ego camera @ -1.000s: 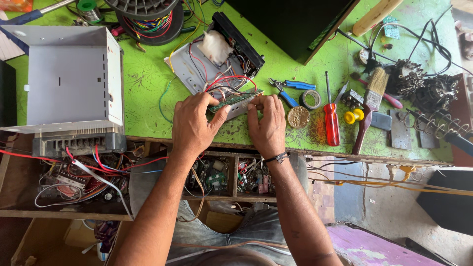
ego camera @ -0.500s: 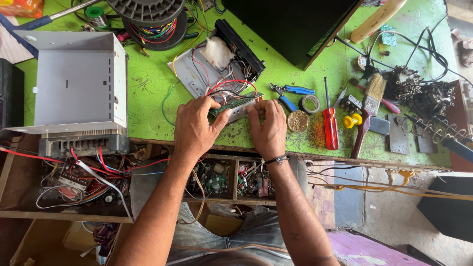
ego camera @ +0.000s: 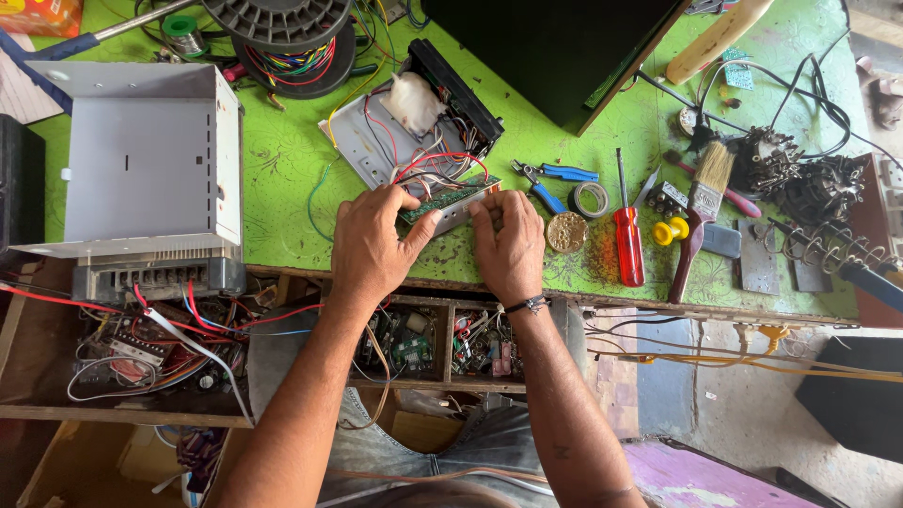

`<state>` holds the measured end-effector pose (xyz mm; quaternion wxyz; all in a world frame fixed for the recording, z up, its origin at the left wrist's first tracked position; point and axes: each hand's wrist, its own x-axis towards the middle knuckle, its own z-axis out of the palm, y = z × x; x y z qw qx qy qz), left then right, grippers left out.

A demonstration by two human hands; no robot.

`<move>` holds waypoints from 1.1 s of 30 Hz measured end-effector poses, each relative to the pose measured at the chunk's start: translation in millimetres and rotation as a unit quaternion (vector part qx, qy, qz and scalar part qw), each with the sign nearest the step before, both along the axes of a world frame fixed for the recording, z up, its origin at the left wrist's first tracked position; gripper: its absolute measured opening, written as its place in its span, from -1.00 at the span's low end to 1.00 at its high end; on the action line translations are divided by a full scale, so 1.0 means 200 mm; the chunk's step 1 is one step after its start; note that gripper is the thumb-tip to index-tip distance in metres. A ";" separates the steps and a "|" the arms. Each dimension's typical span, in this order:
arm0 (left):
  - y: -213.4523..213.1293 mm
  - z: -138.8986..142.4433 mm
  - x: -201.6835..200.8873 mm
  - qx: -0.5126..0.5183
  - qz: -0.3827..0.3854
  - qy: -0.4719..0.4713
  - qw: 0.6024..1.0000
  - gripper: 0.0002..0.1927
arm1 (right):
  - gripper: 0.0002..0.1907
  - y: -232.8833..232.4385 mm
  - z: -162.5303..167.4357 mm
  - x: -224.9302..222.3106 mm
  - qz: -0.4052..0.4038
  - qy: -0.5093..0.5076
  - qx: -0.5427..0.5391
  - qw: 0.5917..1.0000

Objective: The person works on a green circuit board at a cluttered repair workbench. They unscrew components with a screwdriver, reposition the board, solder and desolder points on the board with a soldering iron, and probe the board with a small tool while a multimeter stays connected nearby.

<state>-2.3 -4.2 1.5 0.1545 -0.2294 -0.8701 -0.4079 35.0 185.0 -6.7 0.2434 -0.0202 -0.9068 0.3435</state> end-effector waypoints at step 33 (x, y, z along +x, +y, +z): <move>-0.01 0.01 0.01 -0.032 0.007 -0.007 0.999 -0.65 | -0.87 0.08 0.00 0.00 -0.139 -0.009 0.202 0.970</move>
